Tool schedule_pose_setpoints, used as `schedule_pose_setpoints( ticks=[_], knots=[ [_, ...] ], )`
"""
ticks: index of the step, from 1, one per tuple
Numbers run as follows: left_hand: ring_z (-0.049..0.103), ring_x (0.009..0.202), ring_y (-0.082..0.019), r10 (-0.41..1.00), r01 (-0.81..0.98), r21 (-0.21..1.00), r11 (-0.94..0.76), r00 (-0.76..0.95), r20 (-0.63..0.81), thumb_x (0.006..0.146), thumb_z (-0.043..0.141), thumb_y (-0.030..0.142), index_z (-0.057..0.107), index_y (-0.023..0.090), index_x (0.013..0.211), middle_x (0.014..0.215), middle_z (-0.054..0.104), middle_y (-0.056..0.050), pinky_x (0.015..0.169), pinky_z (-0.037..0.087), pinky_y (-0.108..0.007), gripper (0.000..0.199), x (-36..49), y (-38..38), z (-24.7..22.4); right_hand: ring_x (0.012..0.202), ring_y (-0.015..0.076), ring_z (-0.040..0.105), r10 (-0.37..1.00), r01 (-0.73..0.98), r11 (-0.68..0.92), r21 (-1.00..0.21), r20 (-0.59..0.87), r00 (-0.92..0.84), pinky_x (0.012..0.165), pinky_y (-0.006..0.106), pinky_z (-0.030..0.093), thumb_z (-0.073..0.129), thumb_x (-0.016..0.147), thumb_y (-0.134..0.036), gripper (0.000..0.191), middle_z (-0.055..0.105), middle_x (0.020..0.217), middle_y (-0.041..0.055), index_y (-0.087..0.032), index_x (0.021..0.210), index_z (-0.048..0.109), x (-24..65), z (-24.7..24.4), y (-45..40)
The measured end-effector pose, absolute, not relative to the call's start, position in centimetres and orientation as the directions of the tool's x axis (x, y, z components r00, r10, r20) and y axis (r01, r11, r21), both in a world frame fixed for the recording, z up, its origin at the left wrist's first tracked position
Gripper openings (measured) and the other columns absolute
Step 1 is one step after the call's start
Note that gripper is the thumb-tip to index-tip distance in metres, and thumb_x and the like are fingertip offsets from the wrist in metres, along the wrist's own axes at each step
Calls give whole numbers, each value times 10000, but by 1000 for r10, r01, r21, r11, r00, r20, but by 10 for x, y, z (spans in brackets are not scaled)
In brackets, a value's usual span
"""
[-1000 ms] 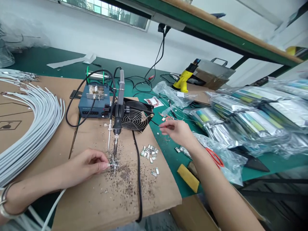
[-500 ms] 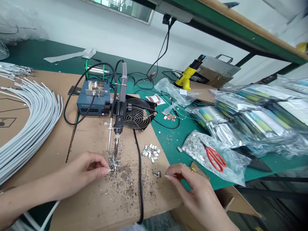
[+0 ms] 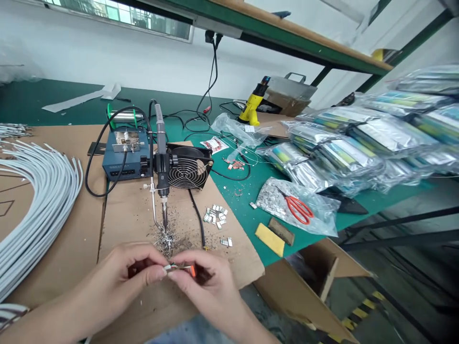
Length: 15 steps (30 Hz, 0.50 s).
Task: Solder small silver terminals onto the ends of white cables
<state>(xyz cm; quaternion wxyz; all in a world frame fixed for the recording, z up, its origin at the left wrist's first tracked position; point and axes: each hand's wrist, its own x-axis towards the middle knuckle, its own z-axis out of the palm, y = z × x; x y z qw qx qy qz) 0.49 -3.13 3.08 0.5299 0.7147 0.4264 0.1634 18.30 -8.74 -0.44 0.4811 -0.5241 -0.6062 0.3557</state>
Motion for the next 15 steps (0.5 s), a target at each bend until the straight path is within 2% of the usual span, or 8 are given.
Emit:
schedule_pose_setpoints(
  ticks=[8,12,15],
  knots=[
    [635,593,-168,817,389,902,-189,572,-76,810,608,362,757,246,710,627,719,7,545,443,-224,214,0,-32,28,489,116,500,969,305,220,-927,243,38,498,238,357,678,813,-221,70,587,553,-30,-201,763,722,177,1,-89],
    [647,631,-174,801,400,893,-205,594,-82,836,596,379,750,249,733,663,723,5,573,447,-228,226,-2,-34,28,473,101,409,982,184,175,-967,185,36,458,223,295,667,807,-218,152,487,517,-54,-189,662,635,173,2,-87],
    [624,631,-177,807,380,919,-107,572,-143,808,597,406,737,224,697,652,704,-9,571,449,-228,255,1,-35,31,475,98,378,973,59,208,-976,213,92,454,218,288,661,793,-207,177,450,517,-60,-189,633,590,167,0,-87]
  ],
)
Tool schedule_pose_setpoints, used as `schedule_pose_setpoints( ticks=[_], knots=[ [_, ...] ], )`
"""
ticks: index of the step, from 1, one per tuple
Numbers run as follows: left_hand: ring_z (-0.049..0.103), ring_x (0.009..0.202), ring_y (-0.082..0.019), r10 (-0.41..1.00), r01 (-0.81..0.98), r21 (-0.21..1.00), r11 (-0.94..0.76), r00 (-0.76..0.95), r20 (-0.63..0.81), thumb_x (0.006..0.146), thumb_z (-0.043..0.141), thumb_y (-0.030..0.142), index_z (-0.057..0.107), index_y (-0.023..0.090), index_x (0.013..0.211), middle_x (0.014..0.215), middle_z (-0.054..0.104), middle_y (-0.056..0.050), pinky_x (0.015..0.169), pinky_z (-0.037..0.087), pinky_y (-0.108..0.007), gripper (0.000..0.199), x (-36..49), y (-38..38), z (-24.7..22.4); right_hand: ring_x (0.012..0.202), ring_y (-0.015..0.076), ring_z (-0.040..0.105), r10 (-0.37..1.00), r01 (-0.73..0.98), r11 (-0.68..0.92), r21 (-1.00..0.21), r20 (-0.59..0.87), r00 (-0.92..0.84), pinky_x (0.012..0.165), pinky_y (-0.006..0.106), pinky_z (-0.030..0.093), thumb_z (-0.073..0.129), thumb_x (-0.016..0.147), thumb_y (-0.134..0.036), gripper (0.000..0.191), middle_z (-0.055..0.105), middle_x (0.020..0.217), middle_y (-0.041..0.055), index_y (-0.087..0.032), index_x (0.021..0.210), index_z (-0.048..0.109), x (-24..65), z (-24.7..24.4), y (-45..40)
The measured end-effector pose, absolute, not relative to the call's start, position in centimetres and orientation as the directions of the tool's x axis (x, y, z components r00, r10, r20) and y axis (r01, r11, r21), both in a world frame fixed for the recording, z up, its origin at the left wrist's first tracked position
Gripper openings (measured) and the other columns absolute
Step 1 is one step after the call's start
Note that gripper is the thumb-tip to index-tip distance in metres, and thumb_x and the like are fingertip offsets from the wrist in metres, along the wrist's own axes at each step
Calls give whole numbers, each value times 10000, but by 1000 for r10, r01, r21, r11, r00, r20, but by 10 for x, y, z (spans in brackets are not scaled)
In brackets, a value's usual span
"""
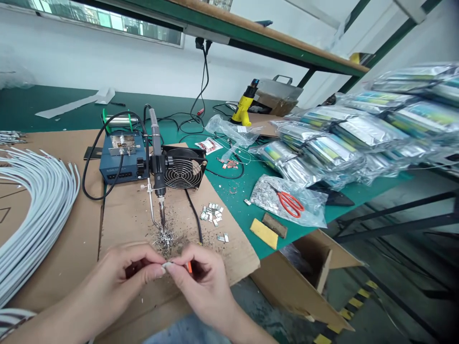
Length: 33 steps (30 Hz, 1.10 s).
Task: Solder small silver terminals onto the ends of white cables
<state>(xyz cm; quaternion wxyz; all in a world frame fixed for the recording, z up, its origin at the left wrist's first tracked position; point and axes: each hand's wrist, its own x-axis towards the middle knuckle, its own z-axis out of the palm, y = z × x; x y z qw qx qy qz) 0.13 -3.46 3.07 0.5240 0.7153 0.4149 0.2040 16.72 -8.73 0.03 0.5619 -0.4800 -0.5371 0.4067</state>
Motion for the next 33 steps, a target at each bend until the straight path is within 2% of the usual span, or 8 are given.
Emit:
schedule_pose_setpoints(
  ticks=[5,11,15,18,21,27,30,33],
  knots=[
    [310,390,-67,758,320,926,199,549,-353,727,657,562,653,180,687,486,412,89,358,250,-175,384,6,-35,31,466,92,360,946,-77,273,-959,253,203,429,202,288,635,804,-184,190,427,520,-64,-187,630,557,152,-5,-87],
    [313,329,11,685,220,885,410,567,-458,651,743,675,632,166,715,587,566,70,326,168,-122,524,1,-37,33,491,87,434,843,10,467,-884,448,299,488,197,345,639,808,-87,158,497,553,-55,-191,690,625,150,-9,-91],
    [324,308,21,698,200,863,465,516,-496,587,771,695,625,156,702,585,599,56,312,152,-108,570,0,-35,34,501,91,484,798,-34,415,-909,346,494,480,169,397,668,840,-128,108,572,606,-40,-230,812,690,179,-14,-101],
    [294,310,21,705,240,878,414,526,-476,628,746,688,617,157,692,550,537,84,301,162,-110,551,0,-33,30,547,117,574,888,-24,285,-958,255,384,515,174,462,706,851,-203,94,652,635,-10,-249,928,734,207,-15,-103],
    [277,312,5,687,295,881,371,551,-474,696,697,666,583,165,683,498,450,108,300,160,-125,514,0,-31,24,552,120,595,963,5,178,-984,176,202,522,176,483,673,892,-258,80,718,698,32,-228,911,745,228,-13,-100],
    [260,335,-17,682,341,883,323,563,-467,726,664,597,540,186,669,514,418,115,313,134,-161,433,2,-29,19,580,126,596,992,110,100,-989,108,70,550,192,493,645,921,-340,167,743,762,65,-231,943,769,246,-12,-102],
    [235,328,-35,695,365,884,293,554,-459,728,626,594,505,211,666,470,357,134,312,121,-176,406,1,-31,14,590,124,580,996,62,79,-995,81,26,544,195,477,664,910,-375,176,716,750,57,-252,950,783,249,-14,-103],
    [249,342,-41,722,362,892,272,536,-438,747,595,530,511,214,719,513,402,123,325,147,-180,329,2,-33,9,569,106,543,999,-97,36,-995,35,9,512,184,441,759,827,-400,161,647,701,26,-243,799,783,252,-14,-99]
  ],
)
